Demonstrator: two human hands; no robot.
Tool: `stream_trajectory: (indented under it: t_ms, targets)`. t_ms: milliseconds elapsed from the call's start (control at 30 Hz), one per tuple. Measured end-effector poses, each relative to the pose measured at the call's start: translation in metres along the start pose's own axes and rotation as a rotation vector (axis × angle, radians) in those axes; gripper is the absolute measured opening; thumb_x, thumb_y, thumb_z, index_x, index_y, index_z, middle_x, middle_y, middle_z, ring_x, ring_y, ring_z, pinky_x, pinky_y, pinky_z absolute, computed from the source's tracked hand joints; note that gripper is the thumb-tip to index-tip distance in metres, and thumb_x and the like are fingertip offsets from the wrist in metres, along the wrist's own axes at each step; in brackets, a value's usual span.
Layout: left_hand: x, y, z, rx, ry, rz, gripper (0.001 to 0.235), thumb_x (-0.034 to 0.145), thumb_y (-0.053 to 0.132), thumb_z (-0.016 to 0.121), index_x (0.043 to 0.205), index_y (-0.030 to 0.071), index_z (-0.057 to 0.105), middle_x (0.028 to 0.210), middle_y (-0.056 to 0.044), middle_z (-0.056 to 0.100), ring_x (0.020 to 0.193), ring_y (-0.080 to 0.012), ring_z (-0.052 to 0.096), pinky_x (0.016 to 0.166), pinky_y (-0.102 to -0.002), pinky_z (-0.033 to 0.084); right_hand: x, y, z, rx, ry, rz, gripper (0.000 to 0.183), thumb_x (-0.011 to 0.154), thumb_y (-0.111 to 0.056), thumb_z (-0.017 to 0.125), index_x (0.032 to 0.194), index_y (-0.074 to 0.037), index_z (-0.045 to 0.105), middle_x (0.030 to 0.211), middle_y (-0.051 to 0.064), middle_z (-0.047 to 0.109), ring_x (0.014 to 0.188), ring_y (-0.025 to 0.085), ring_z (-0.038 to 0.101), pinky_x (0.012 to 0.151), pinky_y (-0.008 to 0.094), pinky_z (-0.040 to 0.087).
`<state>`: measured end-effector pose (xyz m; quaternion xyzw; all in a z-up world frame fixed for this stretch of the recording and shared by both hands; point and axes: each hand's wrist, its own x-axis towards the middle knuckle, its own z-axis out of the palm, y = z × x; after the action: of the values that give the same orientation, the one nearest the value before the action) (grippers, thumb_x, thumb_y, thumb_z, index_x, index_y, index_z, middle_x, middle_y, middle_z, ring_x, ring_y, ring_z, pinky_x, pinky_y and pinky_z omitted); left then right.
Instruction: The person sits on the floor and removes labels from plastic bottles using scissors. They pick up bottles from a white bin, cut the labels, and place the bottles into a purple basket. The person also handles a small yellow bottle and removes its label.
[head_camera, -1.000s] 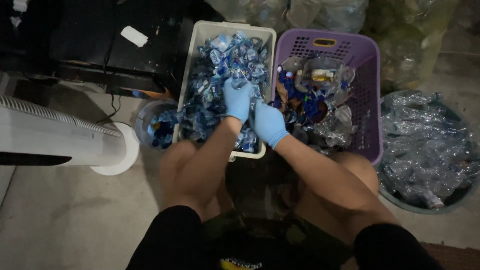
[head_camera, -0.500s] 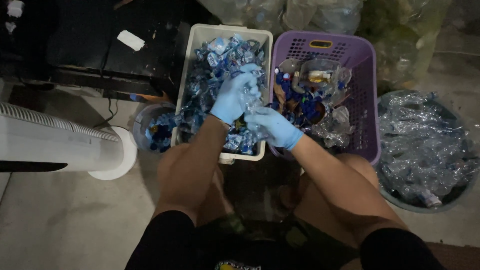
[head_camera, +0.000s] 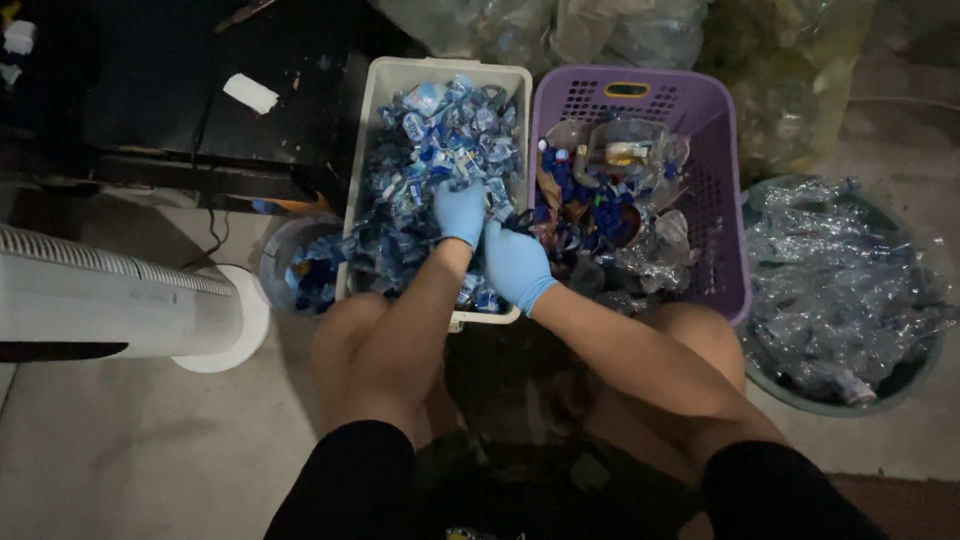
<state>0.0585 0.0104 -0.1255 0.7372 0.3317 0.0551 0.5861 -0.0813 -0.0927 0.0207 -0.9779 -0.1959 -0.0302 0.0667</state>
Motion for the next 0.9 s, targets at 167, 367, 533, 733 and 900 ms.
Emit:
stream_trajectory:
  t_ms: [167, 367, 533, 733, 900]
  targets:
    - [-0.009, 0.008, -0.035, 0.500, -0.290, 0.209, 0.007, 0.091, 0.019, 0.071, 0.092, 0.015, 0.065, 0.109, 0.005, 0.071, 0.117, -0.0224, 0.063, 0.117, -0.036, 0.040, 0.002, -0.004, 0.034, -0.294, 0.197, -0.116, 0.009, 0.082, -0.016, 0.060, 0.087, -0.011, 0.056, 0.067, 0.000, 0.068, 0.055, 0.022, 0.071, 0.043, 0.037, 0.054]
    - [0.011, -0.029, 0.013, 0.135, 0.053, 0.057, 0.037, 0.065, 0.036, 0.087, 0.087, 0.025, 0.060, 0.086, 0.008, 0.072, 0.102, -0.0201, 0.073, 0.090, -0.037, 0.059, 0.009, 0.004, 0.076, -0.337, 0.115, -0.100, 0.007, 0.082, -0.015, 0.062, 0.086, -0.009, 0.059, 0.070, -0.001, 0.069, 0.057, 0.021, 0.071, 0.040, 0.043, 0.052]
    - [-0.003, 0.001, 0.009, 0.112, 0.147, 0.217, 0.029, 0.073, 0.030, 0.080, 0.088, 0.023, 0.056, 0.082, 0.003, 0.071, 0.099, -0.0260, 0.074, 0.085, -0.042, 0.059, 0.014, 0.005, 0.062, -0.209, 0.143, -0.009, 0.004, 0.082, -0.014, 0.063, 0.084, -0.010, 0.061, 0.068, 0.000, 0.070, 0.056, 0.023, 0.072, 0.041, 0.043, 0.054]
    - [-0.049, 0.085, -0.018, -0.304, 0.009, 0.173, 0.036, 0.081, 0.027, 0.083, 0.109, 0.018, 0.064, 0.096, -0.007, 0.074, 0.089, -0.0262, 0.076, 0.072, -0.042, 0.063, 0.006, 0.016, -0.014, 0.184, -0.031, 0.158, 0.035, 0.080, -0.017, 0.070, 0.111, -0.008, 0.054, 0.098, 0.015, 0.072, 0.089, 0.041, 0.074, 0.072, 0.054, 0.061]
    - [-0.066, 0.123, -0.055, -0.879, -0.523, 0.030, 0.043, 0.093, 0.006, 0.075, 0.131, 0.010, 0.056, 0.103, -0.020, 0.075, 0.086, -0.0375, 0.078, 0.075, -0.050, 0.067, 0.009, 0.035, -0.018, 0.592, 0.045, 0.220, 0.049, 0.075, -0.026, 0.072, 0.121, -0.016, 0.056, 0.102, 0.017, 0.074, 0.098, 0.045, 0.072, 0.077, 0.057, 0.058]
